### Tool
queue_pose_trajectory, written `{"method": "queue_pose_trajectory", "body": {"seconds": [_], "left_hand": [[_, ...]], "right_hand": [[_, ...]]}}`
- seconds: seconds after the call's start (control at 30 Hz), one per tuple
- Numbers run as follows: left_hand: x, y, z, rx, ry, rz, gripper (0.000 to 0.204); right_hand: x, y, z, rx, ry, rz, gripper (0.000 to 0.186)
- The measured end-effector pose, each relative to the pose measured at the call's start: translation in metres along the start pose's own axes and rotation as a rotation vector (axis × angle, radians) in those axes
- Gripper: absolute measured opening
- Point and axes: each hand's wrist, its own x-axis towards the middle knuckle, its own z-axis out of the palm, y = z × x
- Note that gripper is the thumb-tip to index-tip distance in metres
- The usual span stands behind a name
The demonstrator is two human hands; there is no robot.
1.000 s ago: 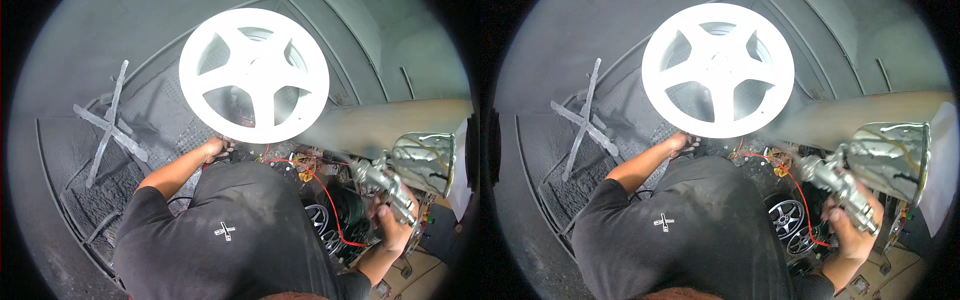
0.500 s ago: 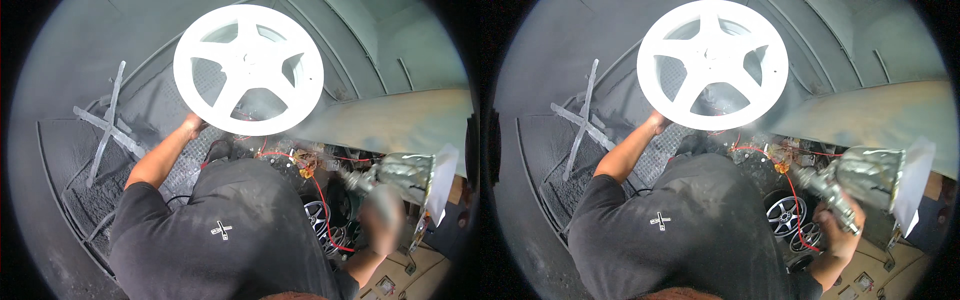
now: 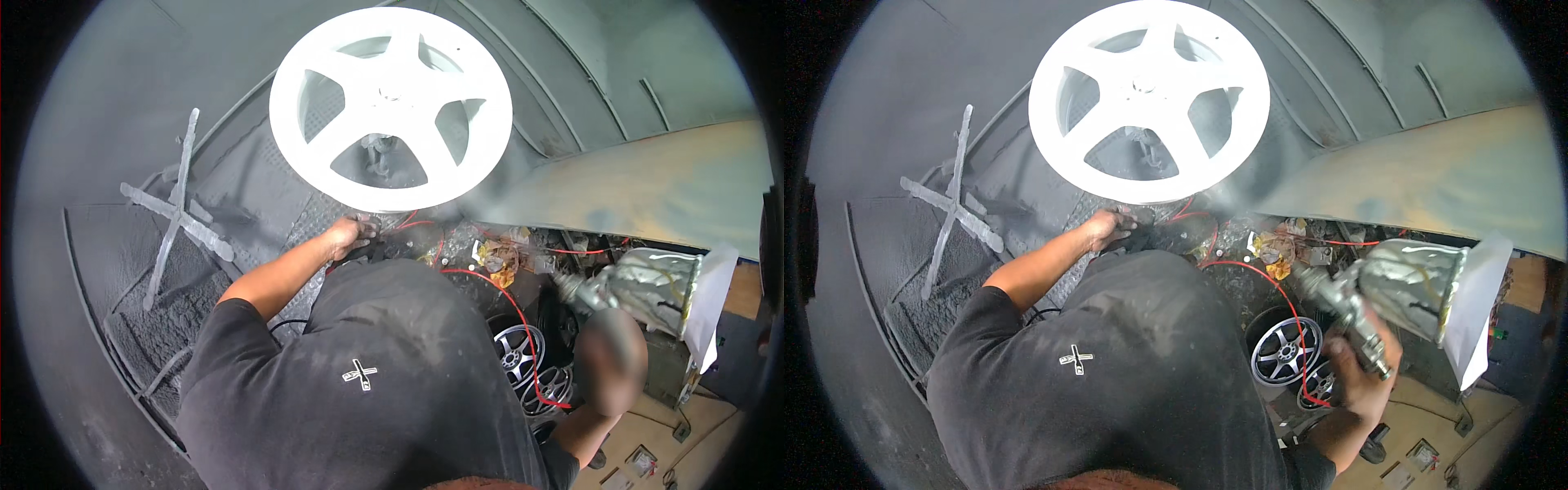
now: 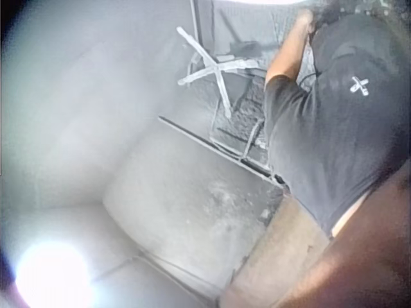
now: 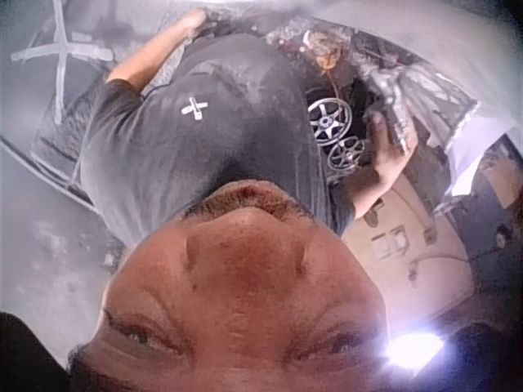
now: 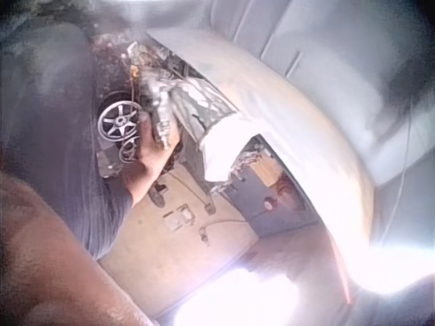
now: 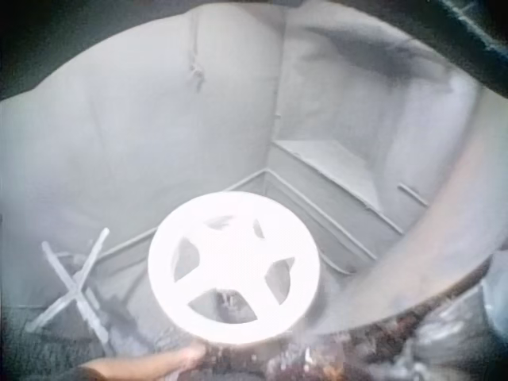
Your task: The person pours white liquid from a cup into a spray gun and then uses the gun to paint a car wheel mounted on a rack inside a booth.
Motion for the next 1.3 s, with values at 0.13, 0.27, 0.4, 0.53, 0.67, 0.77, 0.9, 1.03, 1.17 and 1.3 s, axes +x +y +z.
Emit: {"method": "queue_pose_trajectory", "body": {"seconds": [0.13, 0.27, 0.4, 0.53, 0.67, 0.77, 0.9, 1.03, 1.17, 1.3], "left_hand": [[0.026, -0.018, -0.035, -0.032, 0.049, -0.026, 0.021], [0.045, -0.005, -0.066, -0.158, 0.265, 0.16, 0.028], [0.02, 0.049, -0.063, -0.183, 0.341, 0.332, 0.029], [0.033, 0.027, -0.047, -0.266, 0.256, 0.297, 0.025], [0.061, -0.025, -0.026, -0.294, 0.017, 0.196, 0.023], [0.02, -0.016, 0.008, -0.055, 0.009, 0.063, 0.032], [0.003, -0.014, 0.008, 0.021, -0.042, -0.015, 0.045], [0.013, -0.015, -0.006, -0.112, 0.023, -0.008, 0.043], [0.018, -0.015, -0.004, -0.165, 0.022, 0.007, 0.03], [0.003, -0.004, 0.011, -0.226, 0.034, 0.062, 0.036]], "right_hand": [[-0.014, 0.01, 0.01, 0.165, -0.128, -0.024, 0.066], [-0.003, 0.006, 0.017, -0.014, 0.05, -0.198, 0.063], [0.004, 0.001, 0.006, -0.2, 0.172, -0.153, 0.059], [-0.01, -0.001, 0.001, -0.07, 0.003, -0.032, 0.057], [-0.014, 0.005, 0.018, 0.245, -0.131, -0.047, 0.066], [-0.008, 0.012, 0.017, 0.044, -0.047, -0.193, 0.064], [0.002, -0.009, 0.017, -0.168, 0.083, -0.145, 0.064], [-0.008, -0.004, 0.012, 0.0, -0.046, -0.084, 0.063], [-0.018, -0.011, 0.037, 0.218, -0.112, 0.014, 0.068], [-0.013, -0.002, 0.034, -0.005, -0.028, -0.124, 0.068]]}}
